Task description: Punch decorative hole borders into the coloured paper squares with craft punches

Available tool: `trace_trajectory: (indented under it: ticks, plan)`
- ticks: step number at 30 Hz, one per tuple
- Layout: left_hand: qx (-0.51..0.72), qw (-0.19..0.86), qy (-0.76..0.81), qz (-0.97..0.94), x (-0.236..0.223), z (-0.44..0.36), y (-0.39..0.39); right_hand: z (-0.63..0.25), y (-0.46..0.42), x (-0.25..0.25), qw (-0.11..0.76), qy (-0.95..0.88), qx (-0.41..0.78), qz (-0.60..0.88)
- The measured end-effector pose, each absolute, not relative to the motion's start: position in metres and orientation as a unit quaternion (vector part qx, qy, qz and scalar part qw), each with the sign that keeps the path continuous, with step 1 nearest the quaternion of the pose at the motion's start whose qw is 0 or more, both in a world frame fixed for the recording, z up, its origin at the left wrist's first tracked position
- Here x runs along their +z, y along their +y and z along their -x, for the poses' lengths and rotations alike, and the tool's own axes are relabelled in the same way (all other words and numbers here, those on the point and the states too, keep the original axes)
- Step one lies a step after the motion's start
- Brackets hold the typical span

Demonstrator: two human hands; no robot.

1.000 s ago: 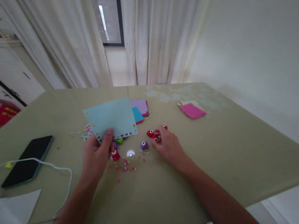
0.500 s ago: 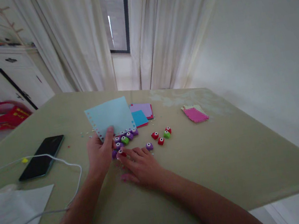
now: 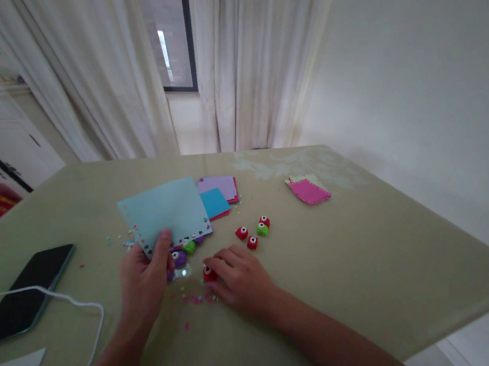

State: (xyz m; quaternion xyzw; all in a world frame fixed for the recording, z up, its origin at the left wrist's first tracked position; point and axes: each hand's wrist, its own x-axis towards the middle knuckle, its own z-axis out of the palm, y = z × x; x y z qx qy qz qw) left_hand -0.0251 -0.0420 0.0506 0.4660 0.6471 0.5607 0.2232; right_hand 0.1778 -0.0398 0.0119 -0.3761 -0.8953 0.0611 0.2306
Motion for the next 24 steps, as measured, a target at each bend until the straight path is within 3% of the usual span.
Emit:
trace_trajectory:
  ticks: [3,9,17,19,24]
  plan:
    - [0.553,0.22,0.65,-0.472,0.047,0.026,-0.042,-0.187,-0.032,0.014,0.263,-0.862,0.047,0.431]
    - [0.542,0.204,0.653,-0.489,0.049,0.021,-0.044,-0.201,-0.021,0.007,0.189,-0.86,0.061,0.471]
    - [0.52,0.213,0.636,-0.53,0.043,0.015,-0.049,-0.205,-0.013,0.013,0.453,-0.66,0.371,0.471]
    - [0.513,0.216,0.63,-0.542,0.039,0.014,-0.048,-0.204,-0.017,0.014,0.45,-0.675,0.331,0.482]
    - [0.513,0.205,0.662,-0.507,0.032,0.015,-0.043,-0.185,-0.061,0.01,0.361,-0.832,0.077,0.415]
